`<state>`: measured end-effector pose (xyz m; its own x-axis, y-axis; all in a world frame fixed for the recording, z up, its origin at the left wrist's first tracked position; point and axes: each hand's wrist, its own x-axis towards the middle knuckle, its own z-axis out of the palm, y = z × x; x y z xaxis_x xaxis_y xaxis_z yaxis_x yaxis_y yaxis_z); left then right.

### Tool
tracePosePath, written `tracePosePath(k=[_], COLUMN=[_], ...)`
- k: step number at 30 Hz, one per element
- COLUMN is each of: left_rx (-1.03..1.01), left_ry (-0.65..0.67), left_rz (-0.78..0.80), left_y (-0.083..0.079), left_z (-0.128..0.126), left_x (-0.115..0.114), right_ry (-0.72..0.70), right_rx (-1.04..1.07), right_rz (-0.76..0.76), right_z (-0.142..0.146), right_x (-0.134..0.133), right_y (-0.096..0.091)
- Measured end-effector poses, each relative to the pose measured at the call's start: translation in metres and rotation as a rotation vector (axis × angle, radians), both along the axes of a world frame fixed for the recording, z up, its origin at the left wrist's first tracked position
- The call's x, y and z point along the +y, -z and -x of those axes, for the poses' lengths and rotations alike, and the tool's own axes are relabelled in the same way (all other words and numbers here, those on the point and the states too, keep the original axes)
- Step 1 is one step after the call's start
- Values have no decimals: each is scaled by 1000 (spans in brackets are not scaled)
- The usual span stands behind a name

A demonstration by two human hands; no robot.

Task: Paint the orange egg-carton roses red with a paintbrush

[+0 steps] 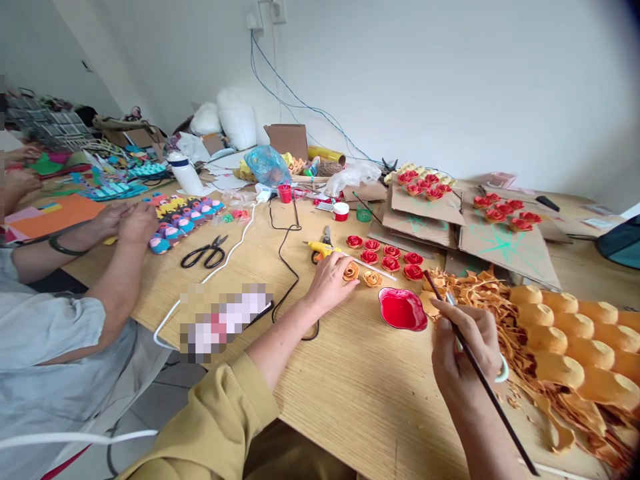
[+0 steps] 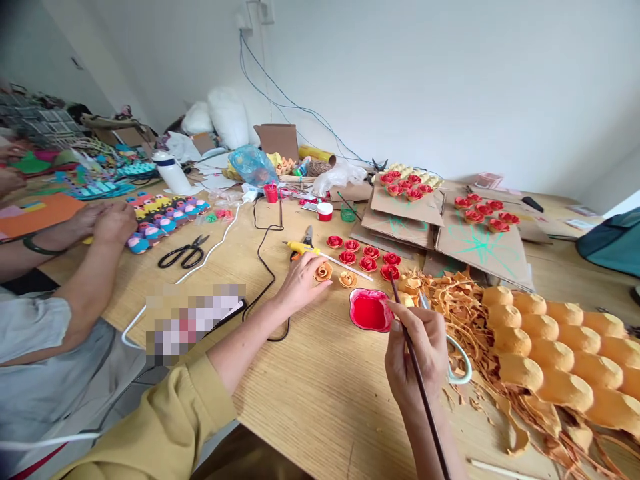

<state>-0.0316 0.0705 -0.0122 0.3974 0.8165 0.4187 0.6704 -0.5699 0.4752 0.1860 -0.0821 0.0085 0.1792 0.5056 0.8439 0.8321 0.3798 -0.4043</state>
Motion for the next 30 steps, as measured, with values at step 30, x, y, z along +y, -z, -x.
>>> tracePosePath(k=[30], left_rx=[-484], left_ry=[117], left_rz=[-152], left_y=[-1], left_z=[-20], left_x=[-25], right_ry=[-215], right_rx=[400], right_rz=[127], right_z=[-4], right_x=[-4], right_y=[-10])
